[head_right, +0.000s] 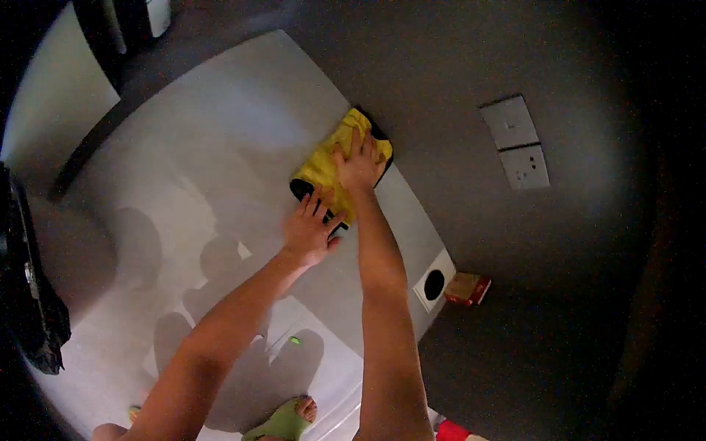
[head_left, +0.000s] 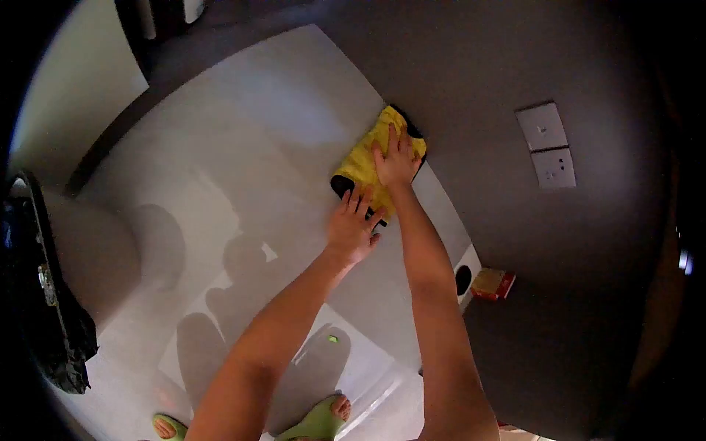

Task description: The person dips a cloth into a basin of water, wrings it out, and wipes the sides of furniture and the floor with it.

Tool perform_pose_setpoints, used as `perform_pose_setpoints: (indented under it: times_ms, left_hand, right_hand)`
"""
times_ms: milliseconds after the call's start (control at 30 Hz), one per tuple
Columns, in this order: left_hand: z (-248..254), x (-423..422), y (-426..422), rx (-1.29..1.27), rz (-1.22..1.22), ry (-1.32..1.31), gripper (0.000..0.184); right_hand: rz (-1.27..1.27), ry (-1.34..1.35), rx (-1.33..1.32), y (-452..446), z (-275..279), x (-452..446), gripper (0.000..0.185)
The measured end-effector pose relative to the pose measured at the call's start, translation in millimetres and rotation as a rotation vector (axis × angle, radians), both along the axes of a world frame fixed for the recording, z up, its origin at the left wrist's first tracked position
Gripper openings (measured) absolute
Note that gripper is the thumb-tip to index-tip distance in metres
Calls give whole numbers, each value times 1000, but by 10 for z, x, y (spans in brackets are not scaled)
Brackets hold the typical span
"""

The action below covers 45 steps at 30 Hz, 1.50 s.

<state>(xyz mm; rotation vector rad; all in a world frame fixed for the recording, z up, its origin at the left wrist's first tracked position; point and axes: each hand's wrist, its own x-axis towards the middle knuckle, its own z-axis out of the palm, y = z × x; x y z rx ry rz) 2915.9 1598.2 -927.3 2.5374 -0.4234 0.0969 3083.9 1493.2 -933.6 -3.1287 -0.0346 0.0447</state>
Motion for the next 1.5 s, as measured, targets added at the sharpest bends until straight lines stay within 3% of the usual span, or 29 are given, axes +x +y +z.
perform_pose_setpoints:
  times_ms: [167, 333, 400, 567, 667, 733, 967, 1133, 1167, 1300, 1367, 1433, 1500]
  left_hand:
    - [21, -93, -93, 62, -191, 28, 47]
    - [165, 50, -44, 115, -499, 118, 42]
    - [240, 49, 16, 237, -556, 84, 35]
    - [234, 167, 189, 120, -605, 115, 27]
    - [178, 386, 177, 122, -593, 130, 28]
    - [108, 544, 174, -8, -594, 88, 32]
    - [355, 857, 237, 47, -605, 78, 26]
    - [336, 472, 379, 129, -527, 110, 30]
    - [612, 289, 493, 102, -508, 46, 30]
    - [378, 102, 569, 76, -429, 50, 33]
    - [382, 173, 616, -13, -516, 113, 29]
    - [590, 172, 852, -67, -437, 64, 26]
    - [590, -7, 1135, -596, -15, 474, 23]
  right_hand:
    - [-215, 1, 4, -495, -14, -456, 72]
    - [-704, 75, -39, -840, 1, -1024, 77]
    - [-791, 102, -40, -854, -5, -1358, 78]
    - [-919, 223, -58, -678, 107, -1680, 81]
    - [-891, 263, -91, -659, 96, -1586, 80]
    - [-932, 281, -111, -661, 140, -1535, 80]
    - [-920, 480, -30, -506, 572, -1469, 85]
    - [-803, 668, 40, -604, 533, -1391, 97]
    - [-796, 598, 19, -497, 923, -1498, 97]
    - [-681, 726, -85, -536, 966, -1333, 99]
    - [-572, 876, -117, -680, 1077, -1178, 94]
    - [-489, 887, -188, -605, 1367, -1087, 84]
    - [-278, 921, -309, -453, 1392, -913, 80]
